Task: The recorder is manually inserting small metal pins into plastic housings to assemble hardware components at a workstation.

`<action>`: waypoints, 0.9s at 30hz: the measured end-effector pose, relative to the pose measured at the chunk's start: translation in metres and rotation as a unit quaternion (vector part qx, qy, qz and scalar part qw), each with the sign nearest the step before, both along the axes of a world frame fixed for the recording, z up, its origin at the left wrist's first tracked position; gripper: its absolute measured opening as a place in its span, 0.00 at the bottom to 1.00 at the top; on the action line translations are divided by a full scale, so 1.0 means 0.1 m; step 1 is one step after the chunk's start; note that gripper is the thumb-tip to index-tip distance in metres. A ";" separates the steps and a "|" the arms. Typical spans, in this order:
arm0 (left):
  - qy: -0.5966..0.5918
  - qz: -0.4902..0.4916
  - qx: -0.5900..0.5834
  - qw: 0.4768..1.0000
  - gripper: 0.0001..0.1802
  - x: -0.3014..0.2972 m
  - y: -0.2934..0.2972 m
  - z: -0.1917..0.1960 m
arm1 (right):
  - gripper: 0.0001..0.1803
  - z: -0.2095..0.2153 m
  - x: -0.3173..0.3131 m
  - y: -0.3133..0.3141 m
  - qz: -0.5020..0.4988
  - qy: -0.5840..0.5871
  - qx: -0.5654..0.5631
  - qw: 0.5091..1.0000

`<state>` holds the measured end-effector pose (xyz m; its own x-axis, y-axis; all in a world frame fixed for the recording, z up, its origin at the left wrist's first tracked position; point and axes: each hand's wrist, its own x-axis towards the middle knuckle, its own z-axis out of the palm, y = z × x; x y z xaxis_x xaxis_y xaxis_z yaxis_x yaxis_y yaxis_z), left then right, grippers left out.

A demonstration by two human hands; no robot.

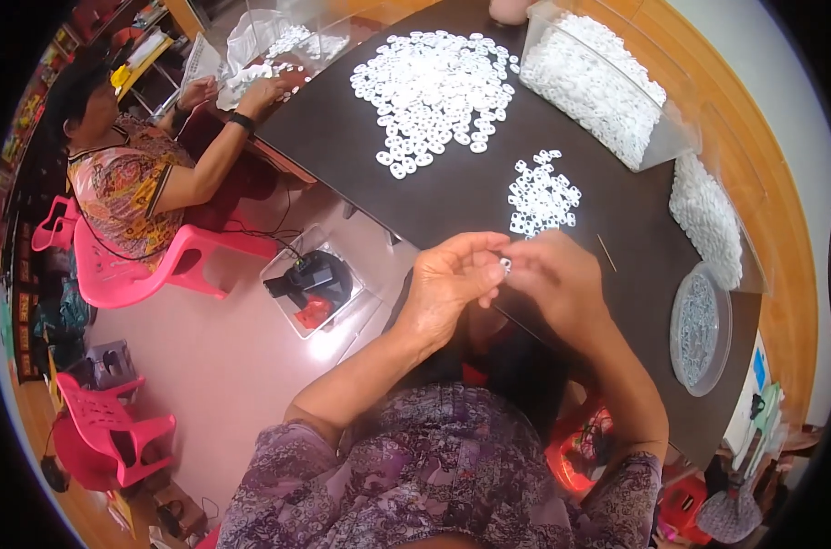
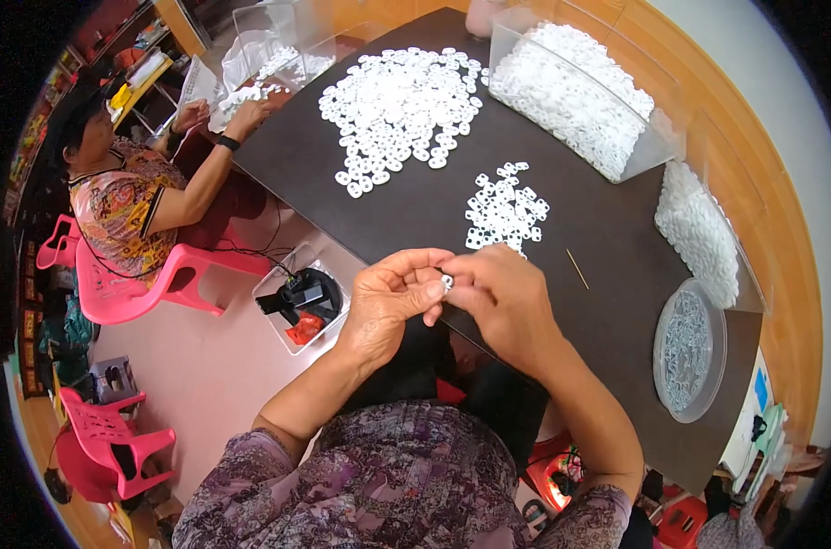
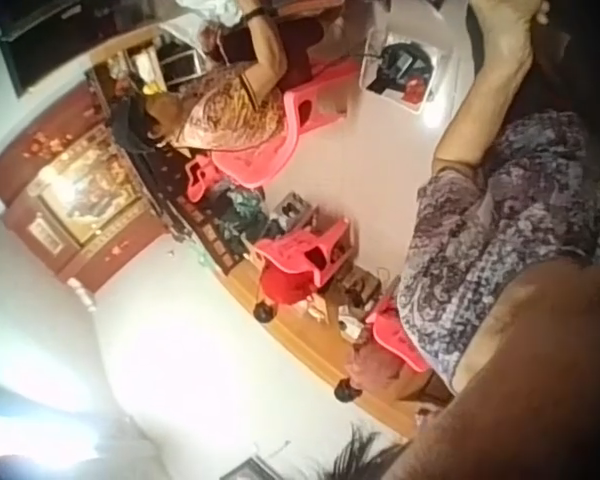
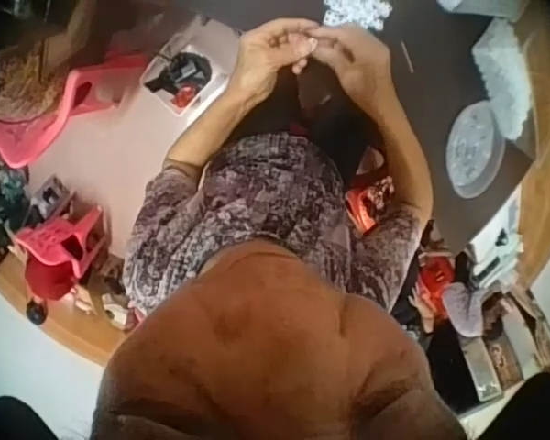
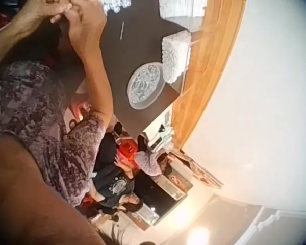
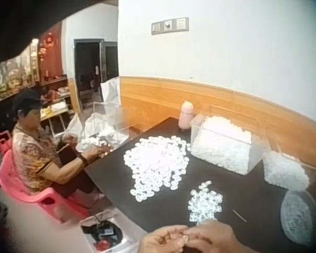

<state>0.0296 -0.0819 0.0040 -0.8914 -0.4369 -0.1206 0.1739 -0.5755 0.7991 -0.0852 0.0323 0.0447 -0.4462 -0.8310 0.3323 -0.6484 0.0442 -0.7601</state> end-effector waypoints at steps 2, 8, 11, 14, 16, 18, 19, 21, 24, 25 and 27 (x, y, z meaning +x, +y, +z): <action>-0.004 0.047 -0.023 0.999 0.12 0.06 -0.02 0.03 | 0.09 -0.06 -0.19 -0.16 -0.003 0.018 -0.019 1.000; -0.052 0.093 -0.097 0.989 0.09 0.46 -0.11 -0.03 | 0.17 -0.33 -0.14 -1.37 0.037 0.345 -0.093 0.933; -0.058 0.098 -0.100 0.988 0.09 0.53 -0.12 -0.04 | 0.19 -0.45 0.00 -1.73 0.092 0.412 -0.054 0.905; -0.058 0.104 -0.104 0.987 0.08 0.55 -0.19 -0.03 | 0.15 -0.52 -0.11 -1.79 0.086 0.462 -0.008 0.882; -0.043 0.105 -0.097 0.989 0.08 0.52 -0.22 -0.03 | 0.11 -0.56 -0.28 -1.74 0.066 0.511 -0.024 0.857; -0.035 0.093 -0.083 0.992 0.08 0.46 -0.22 -0.04 | 0.11 -0.53 -0.45 -1.65 0.052 0.522 -0.003 0.851; -0.016 0.087 -0.066 0.994 0.08 0.42 -0.21 -0.05 | 0.11 -0.52 -0.53 -1.62 0.049 0.522 0.005 0.852; -0.019 0.078 -0.064 0.995 0.08 0.38 -0.18 -0.06 | 0.12 -0.50 -0.66 -1.55 0.042 0.504 0.002 0.863; -0.006 0.060 -0.056 0.997 0.08 0.36 -0.17 -0.09 | 0.10 -0.33 -0.86 -1.32 -0.009 0.471 -0.049 0.881; -0.002 0.065 -0.058 0.996 0.09 0.36 -0.17 -0.08 | 0.11 -0.31 -0.99 -1.17 -0.032 0.443 -0.088 0.892; -0.006 0.062 -0.052 0.997 0.09 0.34 -0.17 -0.02 | 0.11 -0.17 -1.12 -0.75 -0.085 0.386 -0.059 0.917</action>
<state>0.0634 -0.0986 0.0019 -0.8282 -0.5548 -0.0796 0.2280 -0.4632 0.8564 -0.1974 -0.0431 0.0276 -0.1597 -0.7101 0.6858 -0.9864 0.1413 -0.0834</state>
